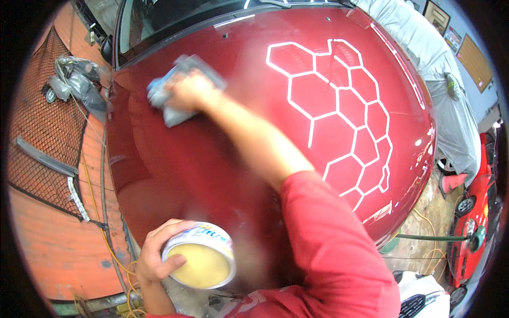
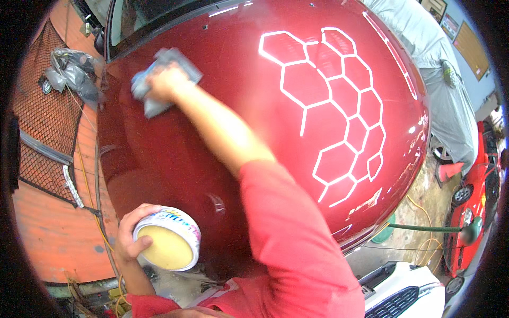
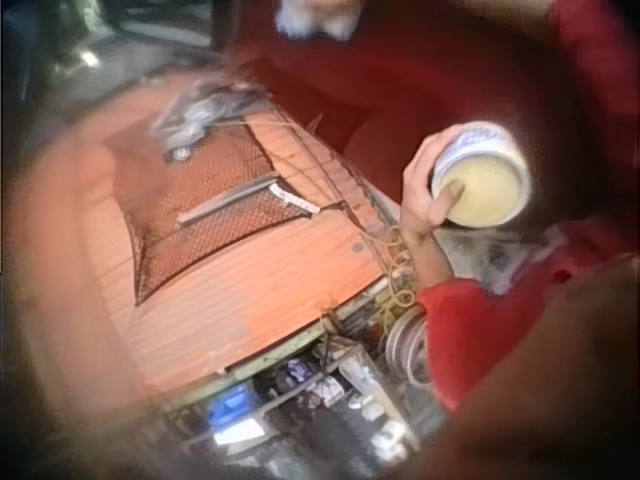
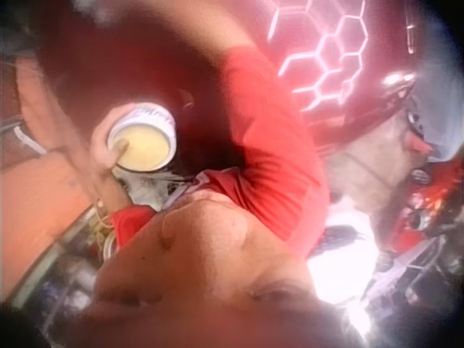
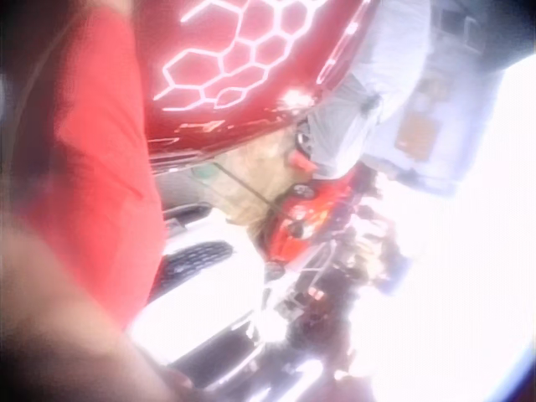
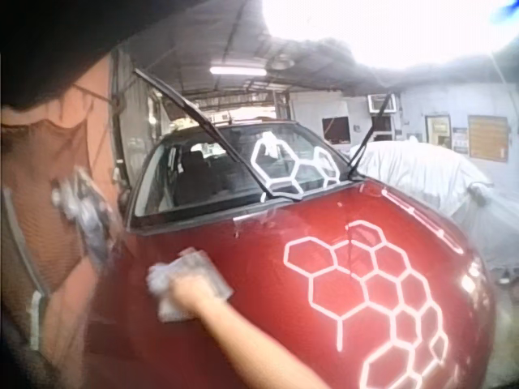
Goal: The person applies a yellow wax paste to the hood and front bumper of a red car using a yellow sponge applicator. They then wipe the surface with a blue microfiber cloth to remove the excess wax. The person repeatedly dips the sponge into a container of wax and continues the application and wiping process across the front of the vehicle.
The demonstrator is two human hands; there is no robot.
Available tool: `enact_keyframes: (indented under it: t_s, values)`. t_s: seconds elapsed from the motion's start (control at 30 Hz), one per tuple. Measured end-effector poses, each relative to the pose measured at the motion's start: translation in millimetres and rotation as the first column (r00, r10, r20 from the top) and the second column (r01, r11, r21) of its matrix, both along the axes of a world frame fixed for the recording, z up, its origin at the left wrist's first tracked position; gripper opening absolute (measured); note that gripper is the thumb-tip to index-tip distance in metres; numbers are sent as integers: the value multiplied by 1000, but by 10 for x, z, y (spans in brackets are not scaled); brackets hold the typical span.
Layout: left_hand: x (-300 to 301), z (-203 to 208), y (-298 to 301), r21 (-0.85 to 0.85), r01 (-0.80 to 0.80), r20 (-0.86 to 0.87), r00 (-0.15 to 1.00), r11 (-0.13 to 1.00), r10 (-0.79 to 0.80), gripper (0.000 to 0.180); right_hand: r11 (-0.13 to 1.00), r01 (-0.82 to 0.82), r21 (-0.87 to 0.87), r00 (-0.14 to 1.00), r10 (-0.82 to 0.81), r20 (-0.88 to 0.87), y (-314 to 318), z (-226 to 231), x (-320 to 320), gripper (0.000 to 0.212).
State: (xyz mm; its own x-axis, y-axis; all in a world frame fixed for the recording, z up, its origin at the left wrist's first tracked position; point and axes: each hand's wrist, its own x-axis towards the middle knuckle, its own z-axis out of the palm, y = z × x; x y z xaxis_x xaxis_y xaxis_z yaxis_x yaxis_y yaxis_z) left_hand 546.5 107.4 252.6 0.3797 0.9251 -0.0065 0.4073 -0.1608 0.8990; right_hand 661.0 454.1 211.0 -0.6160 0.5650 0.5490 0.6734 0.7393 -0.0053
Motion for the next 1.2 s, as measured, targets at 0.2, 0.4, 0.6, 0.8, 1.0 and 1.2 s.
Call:
enact_keyframes:
  t_s: [0.2,0.4,0.6,0.8,1.0,1.2]
  values:
    - [-294,96,-136,-24,-149,-131,981,989,144,64,931,265,-252,953,-292,-75,757,237,1598,43]
    - [-846,308,-999,-85,-748,-82,663,658,744,75,769,632,-95,773,-616,149,1710,355,3168,44]
    - [-318,365,348,133,-324,-248,904,937,348,79,903,355,-243,935,-341,99,1895,463,-156,56]
    - [-165,298,721,-39,13,-198,980,999,-20,66,880,272,-389,962,-248,111,2203,393,937,44]
    - [-960,77,-43,-50,-545,-187,828,837,528,76,836,524,162,837,-541,84,2776,208,3513,44]
    - [-207,211,672,95,-2,-196,980,995,21,66,916,258,-308,966,-248,71,1705,673,103,38]
